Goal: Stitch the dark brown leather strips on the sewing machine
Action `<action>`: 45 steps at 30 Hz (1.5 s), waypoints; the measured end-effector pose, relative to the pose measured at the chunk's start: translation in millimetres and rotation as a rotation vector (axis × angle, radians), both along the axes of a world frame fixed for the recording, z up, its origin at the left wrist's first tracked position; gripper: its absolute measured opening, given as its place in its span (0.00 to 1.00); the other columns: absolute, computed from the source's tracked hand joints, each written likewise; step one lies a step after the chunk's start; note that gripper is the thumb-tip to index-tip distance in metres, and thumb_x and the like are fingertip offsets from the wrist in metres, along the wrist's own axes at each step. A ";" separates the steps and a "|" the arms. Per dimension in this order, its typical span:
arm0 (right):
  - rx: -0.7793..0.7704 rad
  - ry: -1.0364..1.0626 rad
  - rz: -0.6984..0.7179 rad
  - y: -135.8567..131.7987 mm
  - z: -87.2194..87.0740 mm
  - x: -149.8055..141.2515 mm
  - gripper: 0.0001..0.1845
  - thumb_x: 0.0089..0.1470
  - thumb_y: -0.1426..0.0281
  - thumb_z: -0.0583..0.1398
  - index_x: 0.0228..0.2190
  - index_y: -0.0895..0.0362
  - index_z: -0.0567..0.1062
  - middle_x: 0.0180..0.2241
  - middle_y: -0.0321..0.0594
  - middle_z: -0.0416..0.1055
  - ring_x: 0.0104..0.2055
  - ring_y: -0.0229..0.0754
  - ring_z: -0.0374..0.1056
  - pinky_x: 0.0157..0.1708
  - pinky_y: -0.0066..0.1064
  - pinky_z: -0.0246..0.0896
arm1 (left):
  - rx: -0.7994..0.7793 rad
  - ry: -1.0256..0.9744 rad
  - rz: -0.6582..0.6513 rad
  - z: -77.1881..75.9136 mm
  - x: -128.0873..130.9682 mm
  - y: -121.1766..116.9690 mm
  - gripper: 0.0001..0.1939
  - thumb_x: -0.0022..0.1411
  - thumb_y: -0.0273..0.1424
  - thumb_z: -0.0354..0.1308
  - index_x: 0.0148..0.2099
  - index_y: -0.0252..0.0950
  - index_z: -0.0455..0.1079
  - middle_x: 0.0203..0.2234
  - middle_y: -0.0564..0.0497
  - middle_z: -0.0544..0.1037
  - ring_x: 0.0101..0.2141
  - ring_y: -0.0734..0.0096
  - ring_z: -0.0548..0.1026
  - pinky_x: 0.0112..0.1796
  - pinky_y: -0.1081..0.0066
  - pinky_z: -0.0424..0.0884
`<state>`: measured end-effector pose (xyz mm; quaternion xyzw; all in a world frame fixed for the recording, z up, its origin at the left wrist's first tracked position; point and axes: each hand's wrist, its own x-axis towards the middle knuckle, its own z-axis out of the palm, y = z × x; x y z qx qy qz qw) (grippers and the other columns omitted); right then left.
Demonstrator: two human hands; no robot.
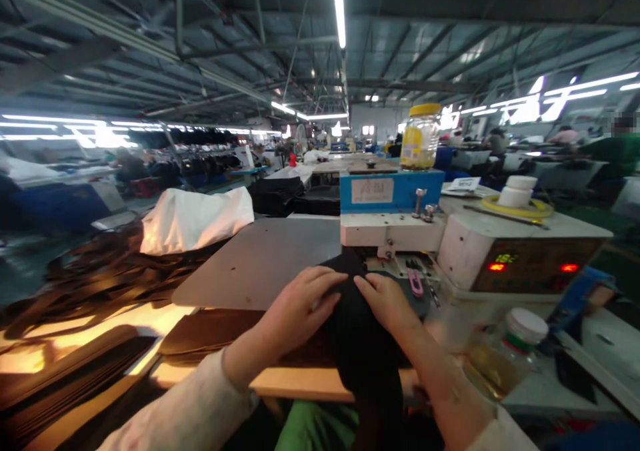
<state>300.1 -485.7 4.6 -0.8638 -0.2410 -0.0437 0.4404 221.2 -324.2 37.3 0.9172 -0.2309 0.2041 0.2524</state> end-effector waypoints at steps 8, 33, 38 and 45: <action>-0.445 -0.060 -0.160 11.0 -13.5 29.8 0.15 0.51 0.63 0.52 0.26 0.58 0.73 0.25 0.41 0.72 0.28 0.40 0.66 0.26 0.28 0.50 | 0.263 0.012 0.136 -59.9 72.6 20.5 0.16 0.60 0.35 0.47 0.47 0.35 0.67 0.41 0.46 0.70 0.42 0.63 0.66 0.44 0.65 0.64; -0.298 -0.145 -0.121 25.3 -21.3 61.0 0.16 0.50 0.73 0.53 0.40 0.60 0.74 0.42 0.44 0.72 0.45 0.40 0.66 0.47 0.27 0.57 | 0.361 -0.011 0.188 -56.9 87.1 12.3 0.17 0.62 0.36 0.44 0.48 0.37 0.67 0.37 0.45 0.68 0.39 0.63 0.64 0.42 0.66 0.63; -0.336 -0.166 -0.100 25.2 -20.3 65.0 0.16 0.51 0.73 0.52 0.40 0.60 0.74 0.41 0.44 0.72 0.44 0.41 0.67 0.45 0.27 0.58 | 0.368 -0.002 0.203 -55.5 89.0 11.5 0.17 0.61 0.36 0.44 0.48 0.37 0.67 0.37 0.46 0.68 0.39 0.63 0.64 0.41 0.66 0.63; -0.373 -0.187 -0.065 23.3 -23.0 72.0 0.16 0.50 0.73 0.52 0.40 0.59 0.74 0.41 0.43 0.72 0.43 0.41 0.67 0.45 0.28 0.58 | 0.364 -0.010 0.213 -55.8 87.9 11.3 0.17 0.61 0.37 0.44 0.47 0.37 0.67 0.36 0.46 0.67 0.38 0.63 0.64 0.41 0.66 0.63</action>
